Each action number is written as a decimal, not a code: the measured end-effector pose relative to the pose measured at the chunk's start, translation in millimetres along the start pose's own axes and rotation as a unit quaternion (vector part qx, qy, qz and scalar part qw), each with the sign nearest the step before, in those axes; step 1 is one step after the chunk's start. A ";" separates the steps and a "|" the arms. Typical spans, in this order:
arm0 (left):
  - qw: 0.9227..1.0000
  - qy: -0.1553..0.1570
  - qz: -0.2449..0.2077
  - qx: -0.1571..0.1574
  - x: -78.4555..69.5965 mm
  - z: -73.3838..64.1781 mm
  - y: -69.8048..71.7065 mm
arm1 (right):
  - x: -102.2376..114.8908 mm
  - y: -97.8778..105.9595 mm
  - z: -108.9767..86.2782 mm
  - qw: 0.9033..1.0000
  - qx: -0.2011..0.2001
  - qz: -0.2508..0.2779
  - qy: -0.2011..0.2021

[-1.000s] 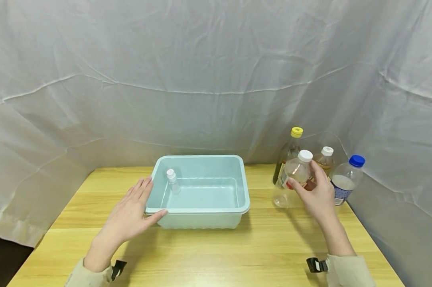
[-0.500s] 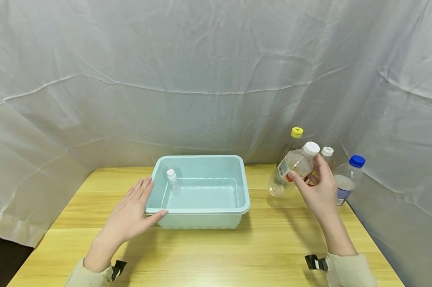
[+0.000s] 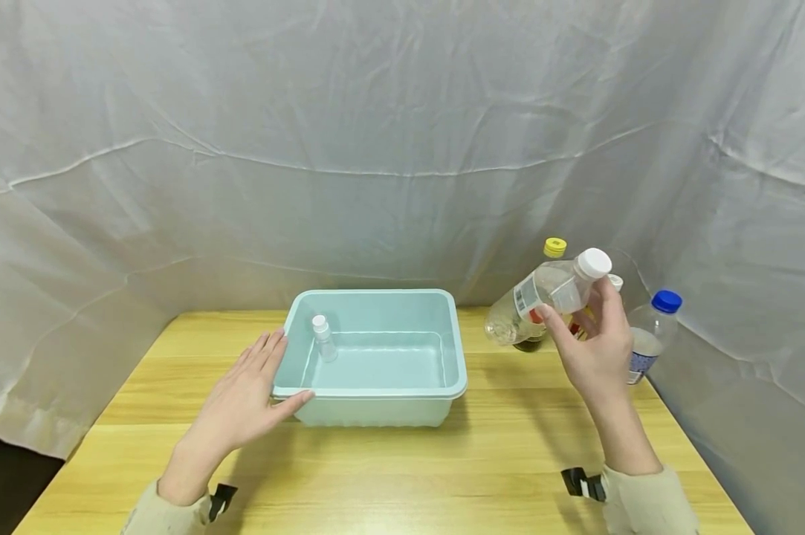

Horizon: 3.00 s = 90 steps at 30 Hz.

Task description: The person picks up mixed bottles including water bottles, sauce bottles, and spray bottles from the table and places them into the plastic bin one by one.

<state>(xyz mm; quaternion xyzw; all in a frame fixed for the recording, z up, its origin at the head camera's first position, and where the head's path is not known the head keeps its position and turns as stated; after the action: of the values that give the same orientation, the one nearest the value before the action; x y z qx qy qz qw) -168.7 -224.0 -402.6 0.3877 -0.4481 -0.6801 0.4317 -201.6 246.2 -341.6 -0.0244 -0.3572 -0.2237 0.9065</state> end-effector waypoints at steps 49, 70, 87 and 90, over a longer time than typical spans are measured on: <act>1.000 0.002 -0.004 0.007 -4.4 0.6 0.7 | 36.4 -82.7 14.1 0.992 0.069 0.061 0.085; 1.000 0.002 -0.006 0.001 -4.3 0.8 0.1 | 28.9 -124.9 1.5 0.988 0.129 0.058 0.060; 1.000 0.000 -0.007 0.001 -4.1 1.6 -0.8 | 18.1 -160.9 -10.3 0.977 0.202 0.037 0.056; 1.000 0.001 -0.007 0.001 -4.4 1.5 -0.5 | 17.8 -166.4 -12.0 0.975 0.211 0.045 0.053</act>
<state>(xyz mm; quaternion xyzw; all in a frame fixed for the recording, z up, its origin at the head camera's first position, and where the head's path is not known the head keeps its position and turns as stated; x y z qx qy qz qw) -168.8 -219.4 -402.0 0.3915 -0.4456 -0.6825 0.4271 -252.9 87.3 -358.0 0.1634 -0.3459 -0.1028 0.9182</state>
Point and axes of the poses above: each hand's wrist, its own z-axis towards the middle knuckle, its own y-axis out of the back of the hand, x = y × z, the point moved 2 cm from there along z, towards the middle knuckle, and after that the axes turned 3 degrees about z, right-handed, at the moved point
